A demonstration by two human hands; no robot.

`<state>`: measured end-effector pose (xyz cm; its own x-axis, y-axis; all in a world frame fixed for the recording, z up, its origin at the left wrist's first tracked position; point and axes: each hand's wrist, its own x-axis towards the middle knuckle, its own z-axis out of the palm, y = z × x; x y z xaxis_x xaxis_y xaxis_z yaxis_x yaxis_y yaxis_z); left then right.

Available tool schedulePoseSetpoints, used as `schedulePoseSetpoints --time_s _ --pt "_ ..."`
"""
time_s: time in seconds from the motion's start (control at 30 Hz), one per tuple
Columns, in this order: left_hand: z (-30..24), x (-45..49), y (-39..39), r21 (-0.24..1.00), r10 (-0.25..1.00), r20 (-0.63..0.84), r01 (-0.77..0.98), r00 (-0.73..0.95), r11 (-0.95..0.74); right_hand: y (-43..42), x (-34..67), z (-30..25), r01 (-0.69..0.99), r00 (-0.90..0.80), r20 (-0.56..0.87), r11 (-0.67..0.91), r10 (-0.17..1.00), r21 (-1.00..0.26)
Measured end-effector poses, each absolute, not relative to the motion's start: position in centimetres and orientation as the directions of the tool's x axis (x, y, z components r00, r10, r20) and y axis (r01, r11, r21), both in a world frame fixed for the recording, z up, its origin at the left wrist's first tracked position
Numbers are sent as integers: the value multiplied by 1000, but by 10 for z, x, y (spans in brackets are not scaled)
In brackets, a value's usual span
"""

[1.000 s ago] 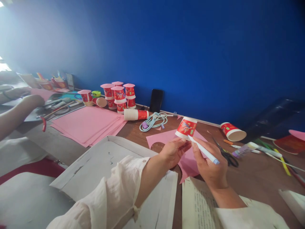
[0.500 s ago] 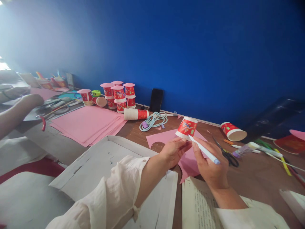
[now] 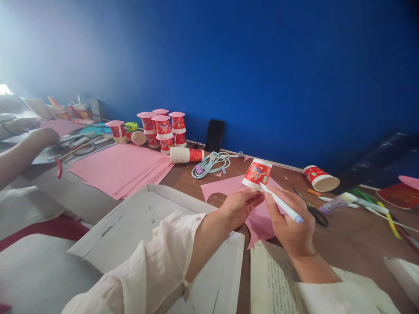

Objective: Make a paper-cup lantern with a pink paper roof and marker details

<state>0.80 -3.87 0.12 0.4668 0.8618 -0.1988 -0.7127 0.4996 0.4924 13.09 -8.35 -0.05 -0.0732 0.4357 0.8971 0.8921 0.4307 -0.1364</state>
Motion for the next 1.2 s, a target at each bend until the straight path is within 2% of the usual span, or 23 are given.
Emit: schedulePoseSetpoints --time_s 0.47,1.2 --pt "-4 9 -36 558 869 -127 -690 478 461 -83 132 -2 942 -113 904 334 413 -35" --pt "-6 11 -34 549 870 -147 -693 471 468 -83 133 -3 945 -119 904 327 411 -24"
